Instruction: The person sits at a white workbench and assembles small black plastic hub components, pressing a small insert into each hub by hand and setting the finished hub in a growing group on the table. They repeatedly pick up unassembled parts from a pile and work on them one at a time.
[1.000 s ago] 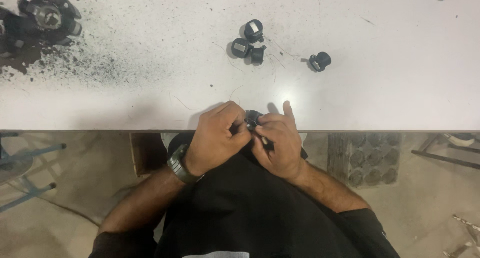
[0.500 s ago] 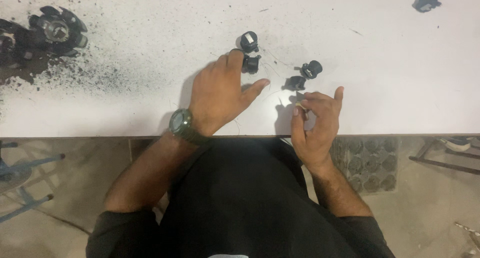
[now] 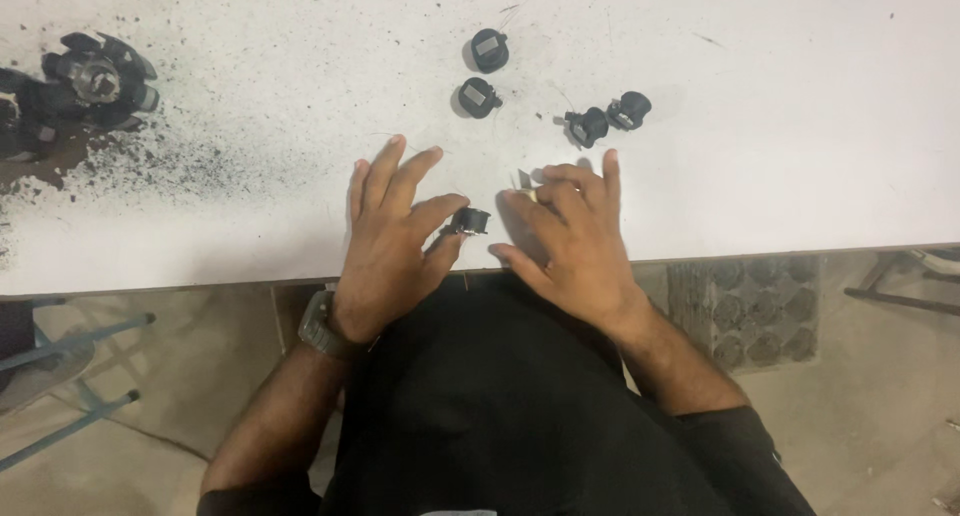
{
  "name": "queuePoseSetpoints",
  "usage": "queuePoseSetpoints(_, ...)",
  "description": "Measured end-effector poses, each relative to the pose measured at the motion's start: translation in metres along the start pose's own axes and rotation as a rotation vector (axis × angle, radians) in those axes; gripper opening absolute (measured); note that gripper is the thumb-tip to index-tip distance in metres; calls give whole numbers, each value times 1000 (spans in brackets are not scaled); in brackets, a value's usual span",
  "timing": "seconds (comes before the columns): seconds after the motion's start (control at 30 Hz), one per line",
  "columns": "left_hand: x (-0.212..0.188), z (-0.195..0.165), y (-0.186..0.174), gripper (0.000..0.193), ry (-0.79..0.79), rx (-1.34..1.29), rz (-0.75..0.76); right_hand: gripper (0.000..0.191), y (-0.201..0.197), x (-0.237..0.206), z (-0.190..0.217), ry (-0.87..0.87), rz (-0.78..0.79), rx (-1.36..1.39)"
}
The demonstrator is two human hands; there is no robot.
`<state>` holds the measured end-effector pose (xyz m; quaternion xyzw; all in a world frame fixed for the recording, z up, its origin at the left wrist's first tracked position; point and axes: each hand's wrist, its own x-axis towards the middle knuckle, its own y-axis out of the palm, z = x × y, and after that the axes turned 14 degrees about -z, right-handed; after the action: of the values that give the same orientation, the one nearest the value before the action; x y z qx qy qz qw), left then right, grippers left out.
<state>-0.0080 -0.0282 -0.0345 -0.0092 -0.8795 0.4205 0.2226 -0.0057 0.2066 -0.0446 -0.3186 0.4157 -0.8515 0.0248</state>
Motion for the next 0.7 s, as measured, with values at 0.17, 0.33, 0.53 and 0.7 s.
queuePoseSetpoints(0.17, -10, 5, -9, 45, 45, 74, 7, 38, 14, 2, 17, -8, -10, 5)
queuePoseSetpoints(0.33, -16, -3, -32, 39, 196, -80, -77, 39, 13, -2, 22, -5, -54, -20)
queuePoseSetpoints(0.53, -21, -6, -14, 23, 441, 224, -128, 40, 15, -5, 27, 9, -86, -69)
queuePoseSetpoints(0.7, -30, 1, -1, 12, 376, 163, -141, 37, 16, -9, 27, 39, -97, -59)
